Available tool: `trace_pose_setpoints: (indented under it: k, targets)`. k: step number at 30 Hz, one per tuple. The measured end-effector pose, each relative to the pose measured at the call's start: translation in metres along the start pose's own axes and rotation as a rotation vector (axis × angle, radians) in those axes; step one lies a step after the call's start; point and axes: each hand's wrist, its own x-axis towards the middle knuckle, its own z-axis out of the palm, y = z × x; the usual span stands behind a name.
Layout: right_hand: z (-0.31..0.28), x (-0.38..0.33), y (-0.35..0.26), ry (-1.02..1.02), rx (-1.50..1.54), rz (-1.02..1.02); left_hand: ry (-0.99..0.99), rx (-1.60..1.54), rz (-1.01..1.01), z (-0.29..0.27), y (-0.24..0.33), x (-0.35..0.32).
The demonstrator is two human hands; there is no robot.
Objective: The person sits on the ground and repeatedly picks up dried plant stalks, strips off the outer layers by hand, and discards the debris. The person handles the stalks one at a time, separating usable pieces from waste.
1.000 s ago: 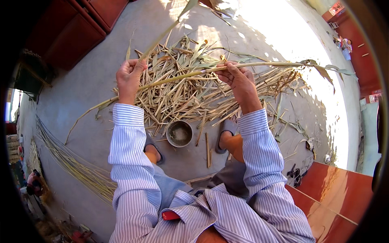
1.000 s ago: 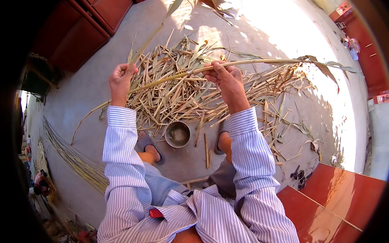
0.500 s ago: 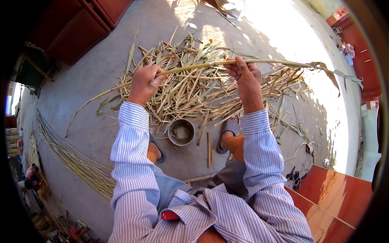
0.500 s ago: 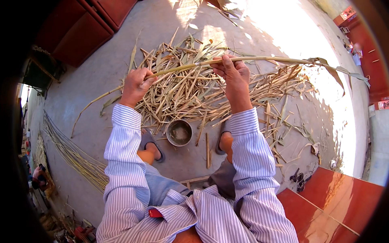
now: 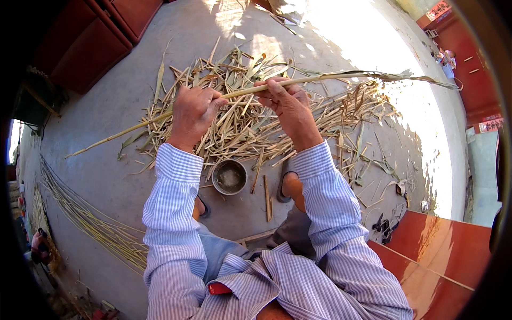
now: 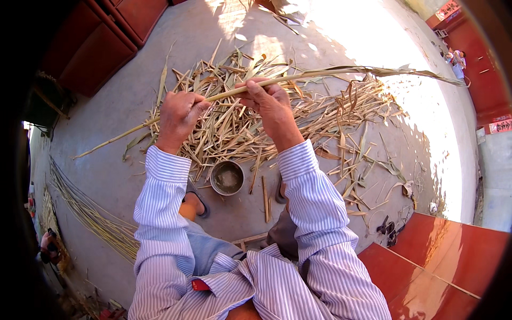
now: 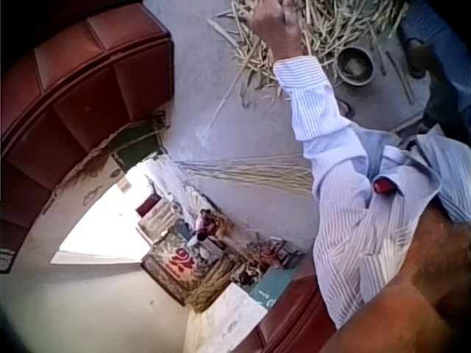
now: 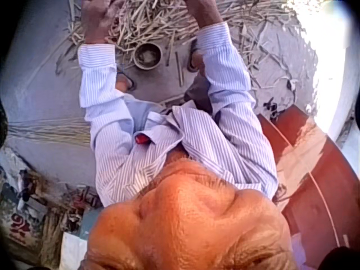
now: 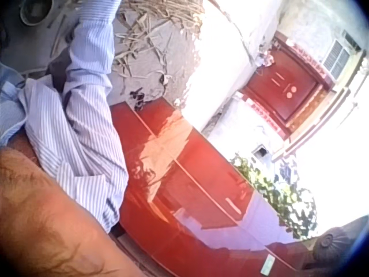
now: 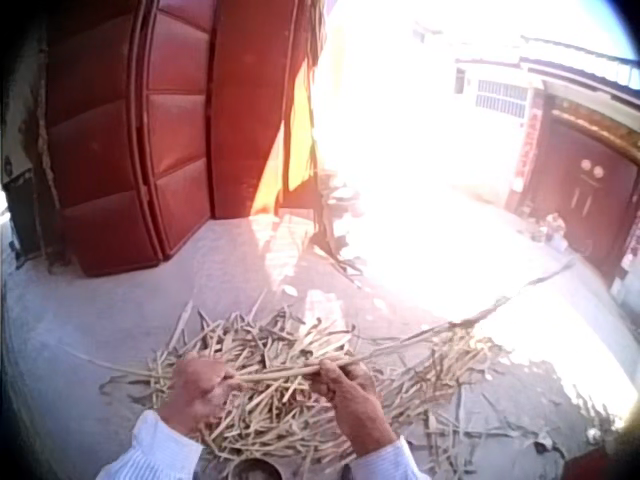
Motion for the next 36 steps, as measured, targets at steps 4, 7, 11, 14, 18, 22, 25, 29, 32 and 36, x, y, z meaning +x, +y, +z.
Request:
trace_pose_setpoints:
  k: [4,7,11,14,18,22,25,29,32,36]
  targets:
    - [-0.03,0.008,-0.018,0.203,-0.154,-0.032,-0.17,-0.084,-0.151,-0.007,-0.033,-0.019]
    - [-0.022,0.005,-0.016,0.18,-0.355,0.006,-0.268,-0.154,-0.258,-0.012,-0.057,-0.039]
    - [-0.043,0.003,-0.023,0.168,-0.358,-0.126,-0.321,-0.122,-0.324,-0.019,-0.068,-0.043]
    - [-0.024,-0.006,-0.022,0.163,-0.326,-0.118,-0.248,-0.245,-0.257,-0.005,-0.055,-0.038]
    - [-0.008,-0.005,-0.008,0.155,-0.38,-0.15,0.042,-0.472,-0.175,0.03,-0.007,-0.023]
    - [-0.003,-0.007,-0.014,0.161,-0.345,-0.182,0.101,-0.704,-0.362,0.036,0.007,-0.014]
    - [-0.015,0.0,-0.012,0.12,-0.297,-0.148,0.115,-0.88,-0.526,0.038,0.005,-0.01]
    - [-0.02,-0.002,-0.014,0.131,-0.215,-0.11,0.05,-0.876,-0.449,0.036,-0.008,-0.004]
    - [-0.036,-0.002,-0.018,0.205,-0.24,-0.12,-0.102,-0.624,-0.338,0.029,-0.012,-0.009]
    - [-0.041,-0.002,-0.021,0.273,-0.226,-0.127,-0.313,-0.563,-0.419,0.016,-0.024,-0.019]
